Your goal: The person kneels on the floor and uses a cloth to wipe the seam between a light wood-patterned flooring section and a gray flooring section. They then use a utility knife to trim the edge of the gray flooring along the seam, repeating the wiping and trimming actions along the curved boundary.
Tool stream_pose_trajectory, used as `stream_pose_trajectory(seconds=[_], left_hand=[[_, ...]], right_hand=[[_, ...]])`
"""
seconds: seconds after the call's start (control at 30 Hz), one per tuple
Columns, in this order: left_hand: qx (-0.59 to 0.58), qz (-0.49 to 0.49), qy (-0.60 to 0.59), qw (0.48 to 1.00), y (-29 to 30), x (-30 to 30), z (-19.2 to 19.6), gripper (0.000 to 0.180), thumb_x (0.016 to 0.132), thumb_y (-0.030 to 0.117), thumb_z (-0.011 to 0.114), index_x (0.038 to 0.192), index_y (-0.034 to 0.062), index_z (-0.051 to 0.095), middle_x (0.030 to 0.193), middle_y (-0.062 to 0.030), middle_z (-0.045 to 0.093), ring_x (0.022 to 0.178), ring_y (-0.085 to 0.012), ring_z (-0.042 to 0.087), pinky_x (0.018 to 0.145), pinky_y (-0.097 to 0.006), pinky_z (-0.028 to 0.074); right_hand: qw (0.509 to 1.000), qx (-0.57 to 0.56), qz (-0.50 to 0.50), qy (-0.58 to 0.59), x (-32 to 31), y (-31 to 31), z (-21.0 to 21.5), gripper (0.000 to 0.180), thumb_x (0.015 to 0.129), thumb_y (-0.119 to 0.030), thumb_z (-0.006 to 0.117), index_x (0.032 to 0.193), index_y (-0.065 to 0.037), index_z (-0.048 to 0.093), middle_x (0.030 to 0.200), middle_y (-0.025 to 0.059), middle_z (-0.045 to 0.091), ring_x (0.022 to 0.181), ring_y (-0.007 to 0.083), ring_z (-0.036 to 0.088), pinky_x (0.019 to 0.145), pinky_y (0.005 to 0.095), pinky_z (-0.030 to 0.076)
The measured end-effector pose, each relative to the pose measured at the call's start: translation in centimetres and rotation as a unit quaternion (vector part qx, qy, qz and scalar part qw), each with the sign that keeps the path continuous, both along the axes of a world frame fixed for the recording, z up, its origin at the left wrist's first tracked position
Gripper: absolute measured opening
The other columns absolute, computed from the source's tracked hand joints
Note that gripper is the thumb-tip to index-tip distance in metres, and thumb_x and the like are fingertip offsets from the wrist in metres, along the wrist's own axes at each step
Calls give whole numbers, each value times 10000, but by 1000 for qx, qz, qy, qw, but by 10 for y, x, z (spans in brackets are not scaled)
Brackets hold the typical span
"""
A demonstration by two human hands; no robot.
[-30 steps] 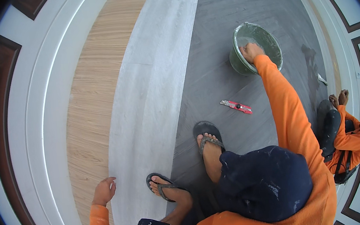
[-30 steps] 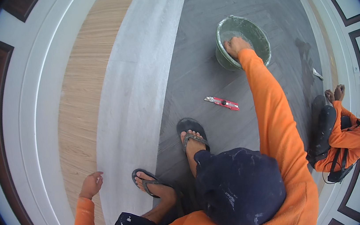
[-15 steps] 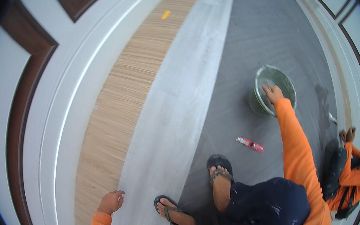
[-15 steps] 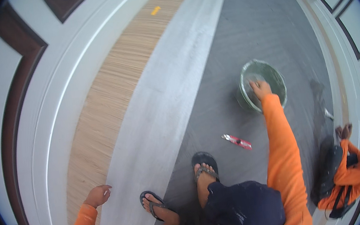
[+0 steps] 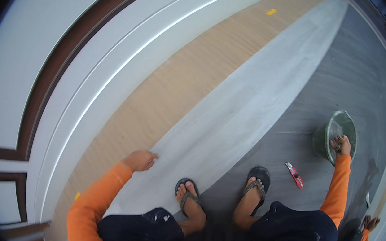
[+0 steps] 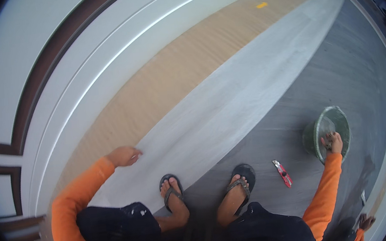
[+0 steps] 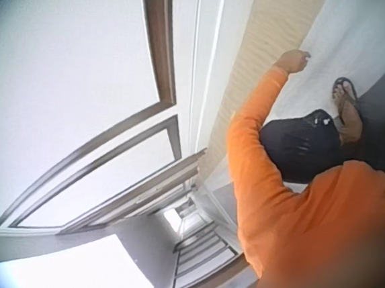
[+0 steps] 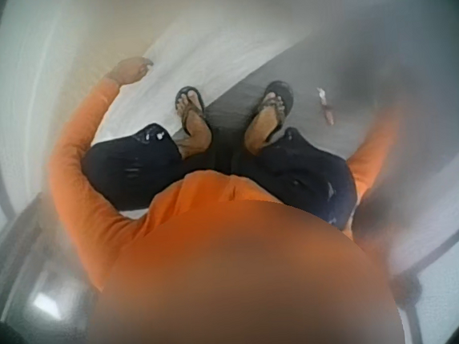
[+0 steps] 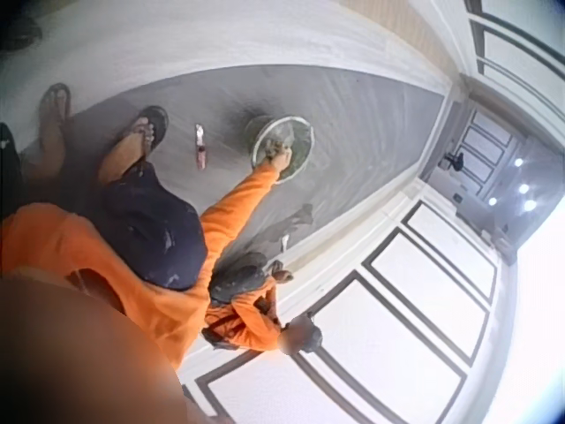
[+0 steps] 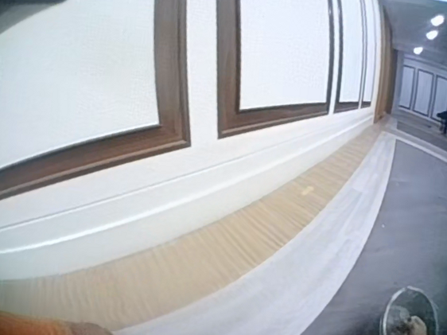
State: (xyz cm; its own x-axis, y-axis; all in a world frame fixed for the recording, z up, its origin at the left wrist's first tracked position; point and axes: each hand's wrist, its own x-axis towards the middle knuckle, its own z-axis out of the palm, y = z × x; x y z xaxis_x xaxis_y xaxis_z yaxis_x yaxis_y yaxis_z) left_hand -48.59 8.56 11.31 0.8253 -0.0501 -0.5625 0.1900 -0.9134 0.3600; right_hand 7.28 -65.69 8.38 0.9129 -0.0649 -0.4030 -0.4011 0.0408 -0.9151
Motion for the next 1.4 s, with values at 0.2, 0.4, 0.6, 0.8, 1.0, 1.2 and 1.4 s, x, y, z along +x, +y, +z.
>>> stream_pose_trajectory(seconds=[0.2, 0.4, 0.6, 0.8, 1.0, 1.2, 1.4], left_hand=[[-25, 17, 72, 997, -23, -5, 5, 337, 967, 168, 587, 1272, 67, 690, 1137, -189, 745, 1080, -388, 701, 945, -487, 546], [-3, 7, 128, 992, -26, -15, 7, 367, 977, 188, 599, 1318, 69, 668, 1203, -199, 728, 1124, -386, 690, 976, -486, 535], [6, 23, 141, 990, -19, -17, 5, 363, 985, 191, 600, 1321, 69, 667, 1197, -197, 728, 1109, -389, 691, 963, -485, 537], [2, 2, 110, 994, -21, -12, 1, 336, 991, 193, 591, 1289, 63, 676, 1159, -193, 734, 1077, -389, 698, 937, -487, 542], [3, -5, 111, 994, -22, -10, 2, 332, 994, 195, 587, 1285, 63, 675, 1156, -195, 733, 1077, -387, 699, 940, -489, 540], [4, -5, 116, 993, -23, -8, 7, 338, 992, 189, 582, 1290, 61, 676, 1153, -195, 733, 1079, -387, 699, 942, -492, 544], [5, 0, 118, 993, -23, -8, 7, 335, 983, 177, 579, 1278, 60, 685, 1143, -198, 733, 1069, -386, 701, 940, -489, 546]], right_hand=[[996, -53, 56, -31, -2, 32, 20, 206, 1019, -306, 720, 1049, -126, 626, 957, 11, 710, 661, 53, 569, 452, 210, 377], [970, -238, 39, -7, 13, 45, 13, 506, 993, -563, 688, 710, -162, 566, 559, -42, 494, 414, 78, 413, 387, 251, 258], [930, -333, 37, -152, 29, 44, -18, 580, 1034, -490, 645, 614, -106, 529, 534, -39, 431, 465, 81, 380, 448, 325, 288], [851, -417, 140, -286, 29, 39, -29, 568, 1057, -364, 611, 665, 45, 571, 578, -2, 440, 615, 94, 370, 548, 389, 332], [822, -451, 135, -322, 15, 54, -18, 569, 1065, -374, 596, 763, 104, 662, 573, 129, 558, 602, 127, 456, 586, 440, 402], [812, -443, 104, -366, 5, 64, -5, 579, 1069, -376, 597, 721, 87, 602, 554, 95, 509, 582, 123, 420, 561, 446, 388], [920, -313, 107, -211, 26, 35, -13, 294, 1012, -291, 704, 931, -23, 616, 692, 29, 578, 608, 117, 521, 573, 338, 453]])
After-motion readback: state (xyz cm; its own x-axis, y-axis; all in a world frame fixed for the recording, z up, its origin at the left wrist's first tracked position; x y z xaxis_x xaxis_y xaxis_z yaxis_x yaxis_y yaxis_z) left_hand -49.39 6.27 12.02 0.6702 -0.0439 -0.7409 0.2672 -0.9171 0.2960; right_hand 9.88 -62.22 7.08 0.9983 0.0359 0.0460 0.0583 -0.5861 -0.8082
